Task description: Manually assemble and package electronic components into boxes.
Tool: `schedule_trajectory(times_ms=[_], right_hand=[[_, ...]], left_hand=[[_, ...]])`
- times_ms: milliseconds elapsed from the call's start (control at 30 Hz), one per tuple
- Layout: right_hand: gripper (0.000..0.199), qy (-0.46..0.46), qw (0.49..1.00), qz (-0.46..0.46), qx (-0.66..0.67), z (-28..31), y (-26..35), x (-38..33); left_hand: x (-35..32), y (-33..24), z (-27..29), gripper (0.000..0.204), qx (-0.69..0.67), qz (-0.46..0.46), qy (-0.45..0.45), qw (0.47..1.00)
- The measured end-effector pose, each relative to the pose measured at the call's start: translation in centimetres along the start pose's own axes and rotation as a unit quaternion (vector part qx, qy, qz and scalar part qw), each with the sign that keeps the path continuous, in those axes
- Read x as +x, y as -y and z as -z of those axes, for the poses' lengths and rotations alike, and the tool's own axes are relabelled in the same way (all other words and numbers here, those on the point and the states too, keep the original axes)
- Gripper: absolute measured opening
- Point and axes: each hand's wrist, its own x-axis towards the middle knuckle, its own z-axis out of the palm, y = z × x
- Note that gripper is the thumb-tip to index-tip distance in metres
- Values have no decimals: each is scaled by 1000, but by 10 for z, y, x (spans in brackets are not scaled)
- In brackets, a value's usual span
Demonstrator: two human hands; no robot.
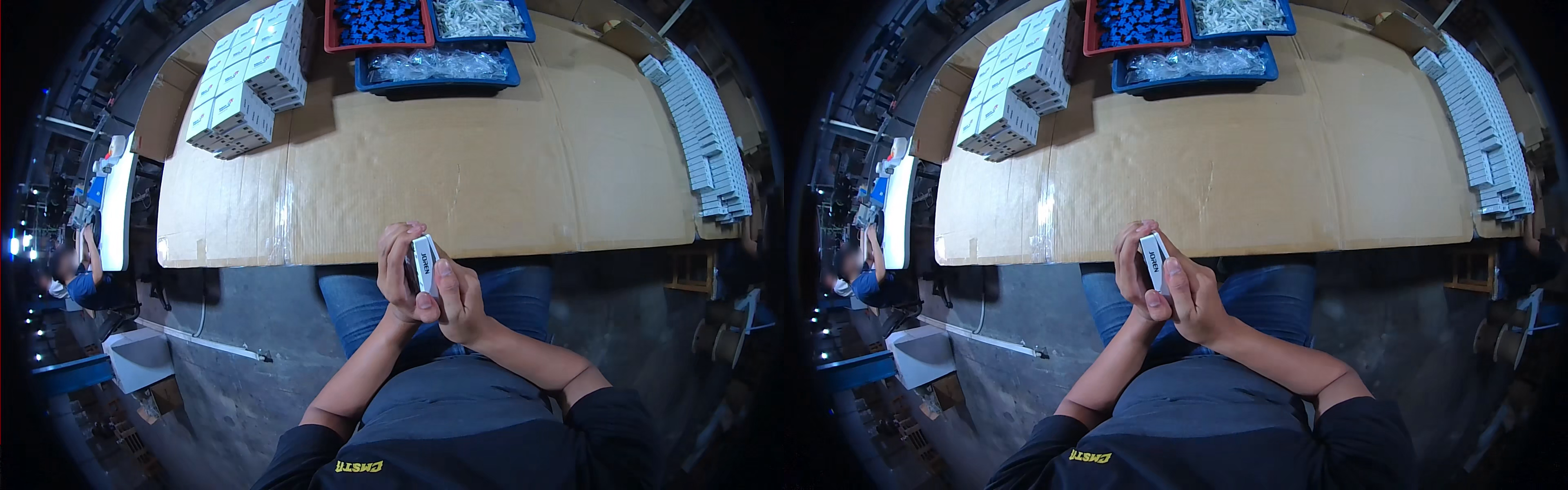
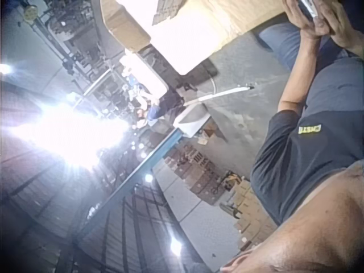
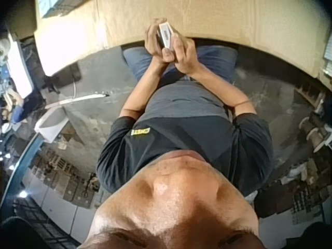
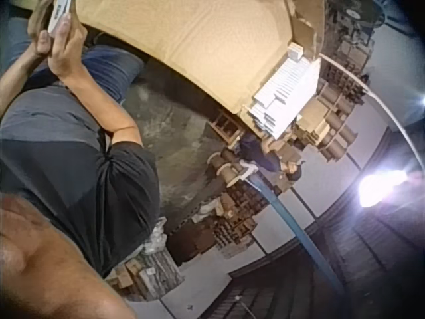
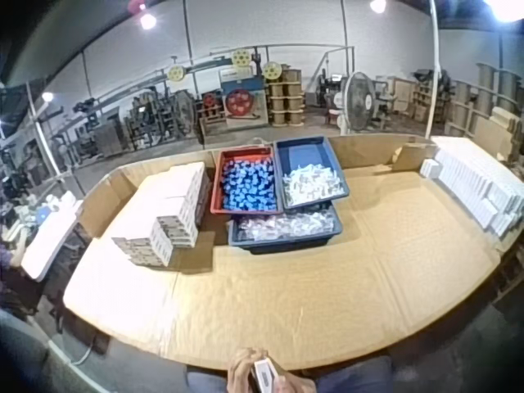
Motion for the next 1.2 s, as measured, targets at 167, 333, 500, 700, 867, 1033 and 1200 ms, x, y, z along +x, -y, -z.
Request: schedule_trajectory(times_ms=[167, 333, 500, 700, 867, 1033, 1200], right_hand=[[57, 3, 1000, -13, 18, 1, -4, 0], [59, 19, 999, -30, 15, 2, -6, 3], [62, 39, 997, -22, 60, 16, 2, 28], [81, 102, 985, -10, -142, 44, 13, 33], [83, 90, 944, 84, -307, 60, -1, 37], [83, 87, 913, 226, -330, 70, -7, 52], [85, 76, 909, 289, -290, 79, -26, 55]], left_hand=[[-3, 3, 0, 75, -17, 4, -5, 1000], [-1, 5, -1, 85, -4, 31, 3, 1000], [8, 13, 4, 117, -63, 126, 96, 985], [16, -14, 0, 109, -279, 366, 32, 887], [20, -17, 1, 83, -323, 556, 75, 762], [26, -32, 2, 80, -392, 645, 79, 651], [16, -29, -1, 78, -392, 663, 160, 617]])
